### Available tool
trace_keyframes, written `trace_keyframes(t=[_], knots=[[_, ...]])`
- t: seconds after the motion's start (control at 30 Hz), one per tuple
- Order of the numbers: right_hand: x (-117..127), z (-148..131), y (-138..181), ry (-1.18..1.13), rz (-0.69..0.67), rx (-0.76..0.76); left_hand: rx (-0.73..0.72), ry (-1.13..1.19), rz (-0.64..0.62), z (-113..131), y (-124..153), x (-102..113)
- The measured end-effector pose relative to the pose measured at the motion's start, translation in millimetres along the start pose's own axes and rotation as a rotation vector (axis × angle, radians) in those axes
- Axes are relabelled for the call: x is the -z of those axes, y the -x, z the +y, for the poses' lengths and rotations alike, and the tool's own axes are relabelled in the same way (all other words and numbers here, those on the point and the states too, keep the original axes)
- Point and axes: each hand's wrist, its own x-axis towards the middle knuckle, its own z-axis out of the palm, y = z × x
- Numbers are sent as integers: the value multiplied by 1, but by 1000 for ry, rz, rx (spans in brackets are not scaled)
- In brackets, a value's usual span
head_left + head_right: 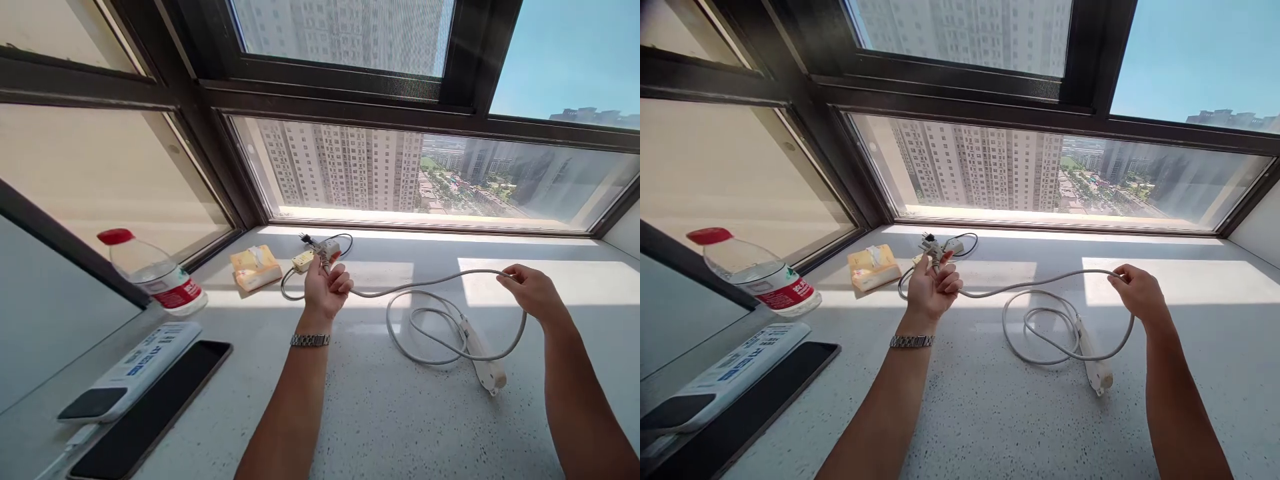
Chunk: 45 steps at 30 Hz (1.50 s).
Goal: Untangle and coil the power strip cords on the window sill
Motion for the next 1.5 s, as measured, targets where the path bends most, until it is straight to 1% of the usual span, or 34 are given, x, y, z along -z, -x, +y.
trace_keyframes(t=[0.03, 0.07, 0.1, 0.13, 0.2, 0.23, 0.27, 0.3, 0.37, 0.43, 0.53, 0.57, 0.6, 0.63, 0.67, 0.7, 0.73, 0.8, 0.83, 0.93, 1.0, 1.1, 1.17, 1.2, 1.27, 1.4, 1.47, 1.5], knots=[[-2, 2, -3, 47, 78, -41, -10, -36, -13, -1, 3, -5], [-5, 1, -2, 92, 137, -38, -18, -69, -31, -3, 7, -9], [-8, -4, 1, 134, 181, 16, -22, -96, -52, -4, 11, -14], [-13, -11, 7, 170, 214, 116, -25, -114, -77, -6, 15, -19], [-24, -33, 23, 229, 223, 397, -18, -111, -137, -8, 24, -29], [-30, -45, 32, 244, 194, 525, -5, -91, -167, -7, 29, -34], [-37, -55, 39, 249, 138, 625, 12, -62, -197, -6, 34, -38], [-43, -64, 44, 241, 79, 691, 25, -29, -225, -3, 39, -41], [-53, -73, 46, 180, -69, 735, 19, 41, -270, 6, 48, -45], [-56, -69, 38, 107, -207, 694, -44, 117, -296, 23, 56, -42], [-49, -46, 17, 59, -314, 502, -235, 249, -313, 56, 66, -30], [-45, -37, 10, 26, -368, 428, -310, 277, -318, 67, 70, -26], [-41, -29, 5, -42, -465, 369, -362, 268, -317, 77, 74, -22], [-37, -22, 0, -149, -593, 326, -389, 232, -309, 84, 78, -20], [-34, -17, -3, -295, -701, 293, -394, 170, -299, 88, 83, -19], [-32, -14, -6, -463, -770, 260, -381, 89, -292, 90, 87, -20], [-31, -13, -7, -638, -787, 218, -355, -5, -292, 88, 91, -22], [-30, -18, -6, -952, -704, 109, -277, -207, -338, 78, 94, -31], [-30, -22, -5, -1071, -657, 53, -227, -304, -375, 70, 95, -36], [-27, -40, 4, -1293, -600, -57, -92, -485, -452, 40, 90, -50], [-24, -51, 13, -1352, -551, -82, -48, -543, -438, 21, 87, -56], [-20, -60, 23, -1304, -398, -75, -51, -675, -400, -1, 84, -62], [-19, -59, 25, -1190, -269, -60, -77, -777, -390, -8, 85, -64], [-19, -57, 25, -1111, -230, -49, -90, -811, -386, -10, 84, -64], [-17, -51, 20, -915, -231, -6, -120, -829, -362, -8, 84, -64], [-18, -39, 12, -474, -341, 128, -211, -741, -273, 4, 81, -60], [-22, -39, 13, -281, -352, 176, -219, -722, -276, 8, 81, -58], [-26, -41, 15, -192, -347, 201, -200, -723, -295, 7, 82, -58]])
